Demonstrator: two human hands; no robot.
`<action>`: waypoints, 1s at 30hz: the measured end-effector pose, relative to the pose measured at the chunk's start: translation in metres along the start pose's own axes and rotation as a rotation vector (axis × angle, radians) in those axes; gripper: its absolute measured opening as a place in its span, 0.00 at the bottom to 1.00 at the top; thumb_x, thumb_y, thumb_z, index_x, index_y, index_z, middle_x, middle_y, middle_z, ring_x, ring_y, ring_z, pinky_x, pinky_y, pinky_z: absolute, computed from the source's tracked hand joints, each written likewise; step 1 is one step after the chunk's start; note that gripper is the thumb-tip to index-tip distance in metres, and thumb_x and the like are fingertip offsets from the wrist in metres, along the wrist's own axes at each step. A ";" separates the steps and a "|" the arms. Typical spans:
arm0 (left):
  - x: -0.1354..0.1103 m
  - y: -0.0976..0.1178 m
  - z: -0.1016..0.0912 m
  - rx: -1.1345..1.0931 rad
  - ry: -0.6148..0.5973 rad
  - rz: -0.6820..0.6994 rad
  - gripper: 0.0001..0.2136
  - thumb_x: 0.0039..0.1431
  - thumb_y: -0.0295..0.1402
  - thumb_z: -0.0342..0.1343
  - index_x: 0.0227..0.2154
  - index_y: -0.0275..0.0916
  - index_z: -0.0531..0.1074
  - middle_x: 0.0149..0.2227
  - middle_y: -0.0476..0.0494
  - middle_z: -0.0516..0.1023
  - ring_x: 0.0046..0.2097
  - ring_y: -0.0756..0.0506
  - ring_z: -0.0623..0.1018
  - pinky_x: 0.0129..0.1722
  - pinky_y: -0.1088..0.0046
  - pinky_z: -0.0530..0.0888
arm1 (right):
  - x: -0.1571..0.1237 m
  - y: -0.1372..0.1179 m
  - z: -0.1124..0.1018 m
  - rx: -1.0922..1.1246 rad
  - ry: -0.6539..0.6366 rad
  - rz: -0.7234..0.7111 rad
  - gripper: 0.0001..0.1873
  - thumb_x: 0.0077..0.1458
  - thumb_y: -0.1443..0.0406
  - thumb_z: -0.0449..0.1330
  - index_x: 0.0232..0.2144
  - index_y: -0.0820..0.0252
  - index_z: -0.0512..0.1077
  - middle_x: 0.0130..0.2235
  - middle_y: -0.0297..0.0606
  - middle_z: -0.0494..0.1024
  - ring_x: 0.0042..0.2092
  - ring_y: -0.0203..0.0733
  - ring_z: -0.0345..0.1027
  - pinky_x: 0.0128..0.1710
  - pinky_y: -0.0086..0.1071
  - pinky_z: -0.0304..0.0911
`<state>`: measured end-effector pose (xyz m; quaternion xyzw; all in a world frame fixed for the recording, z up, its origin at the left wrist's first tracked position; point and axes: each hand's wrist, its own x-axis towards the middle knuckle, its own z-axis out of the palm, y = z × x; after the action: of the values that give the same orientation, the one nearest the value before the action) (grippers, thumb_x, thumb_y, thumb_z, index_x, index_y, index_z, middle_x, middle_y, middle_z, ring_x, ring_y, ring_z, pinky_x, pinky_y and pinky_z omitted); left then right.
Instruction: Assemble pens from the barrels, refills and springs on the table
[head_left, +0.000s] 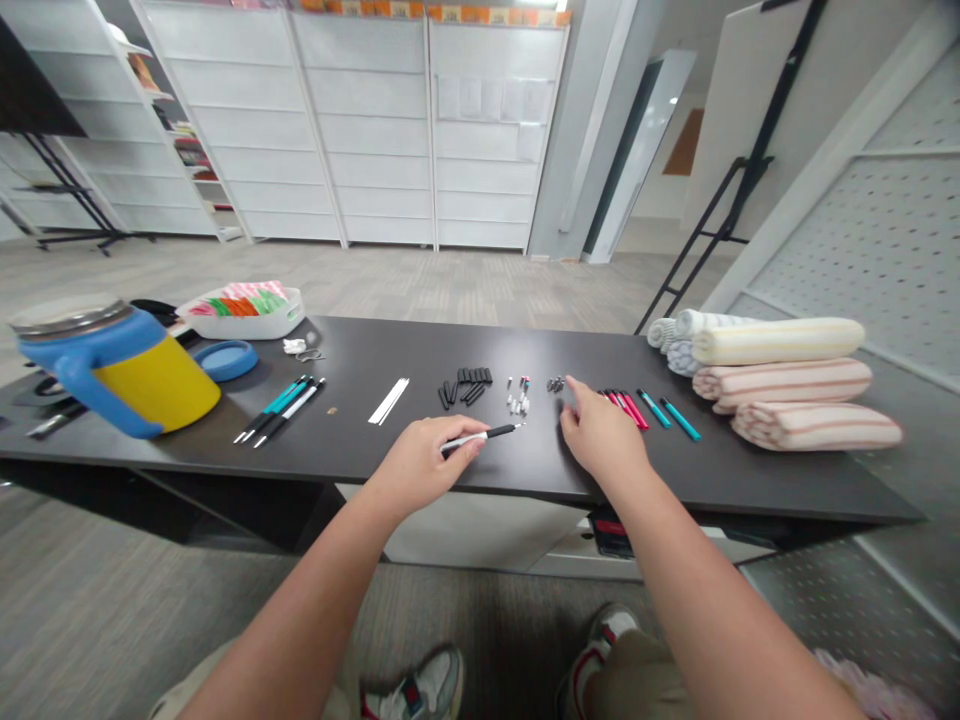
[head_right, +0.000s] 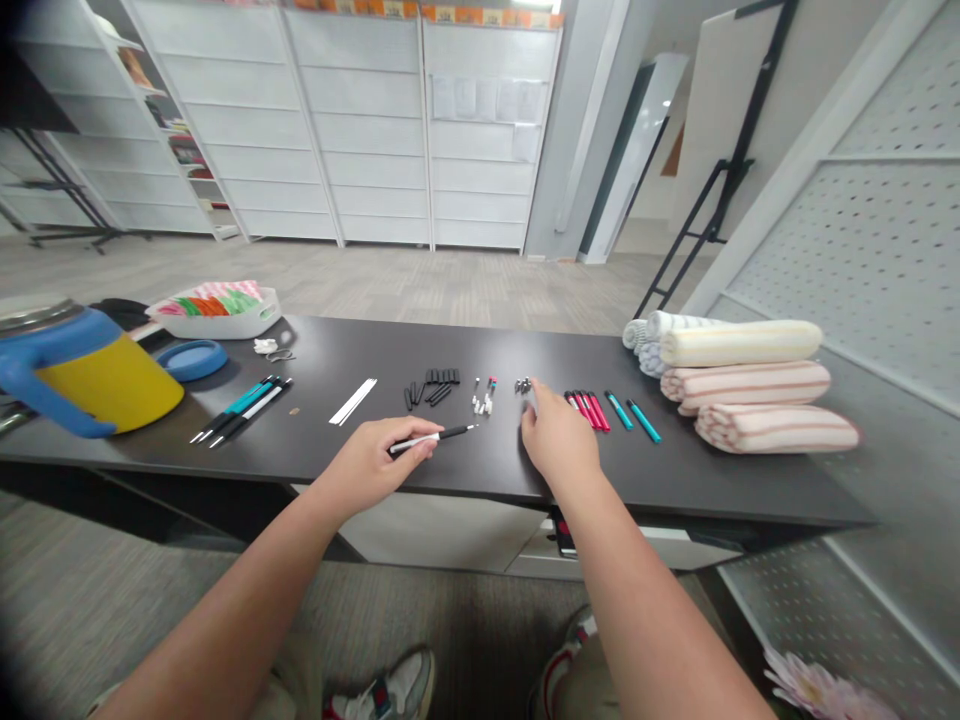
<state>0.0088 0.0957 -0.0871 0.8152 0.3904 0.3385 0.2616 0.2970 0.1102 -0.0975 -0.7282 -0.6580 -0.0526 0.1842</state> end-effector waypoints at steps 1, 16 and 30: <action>0.000 0.000 0.000 0.001 -0.001 -0.004 0.11 0.70 0.38 0.57 0.49 0.43 0.81 0.45 0.46 0.85 0.45 0.45 0.83 0.36 0.75 0.76 | 0.002 -0.002 0.001 -0.037 -0.016 0.003 0.28 0.67 0.64 0.53 0.68 0.61 0.66 0.54 0.51 0.82 0.50 0.53 0.78 0.48 0.40 0.69; 0.001 0.002 0.000 0.002 -0.007 -0.008 0.11 0.70 0.38 0.57 0.48 0.42 0.81 0.45 0.44 0.85 0.43 0.44 0.83 0.33 0.76 0.75 | 0.006 -0.007 -0.003 -0.049 -0.041 0.024 0.22 0.67 0.62 0.54 0.60 0.60 0.71 0.48 0.52 0.84 0.46 0.55 0.80 0.42 0.39 0.67; 0.000 0.002 -0.001 -0.004 0.003 0.004 0.10 0.69 0.37 0.57 0.46 0.42 0.81 0.42 0.45 0.85 0.42 0.45 0.83 0.34 0.75 0.75 | 0.006 -0.001 0.000 -0.014 -0.036 0.029 0.12 0.68 0.60 0.55 0.44 0.59 0.77 0.43 0.48 0.83 0.44 0.52 0.78 0.42 0.38 0.64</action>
<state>0.0092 0.0953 -0.0854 0.8149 0.3886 0.3410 0.2621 0.2966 0.1163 -0.0950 -0.7399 -0.6501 -0.0413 0.1680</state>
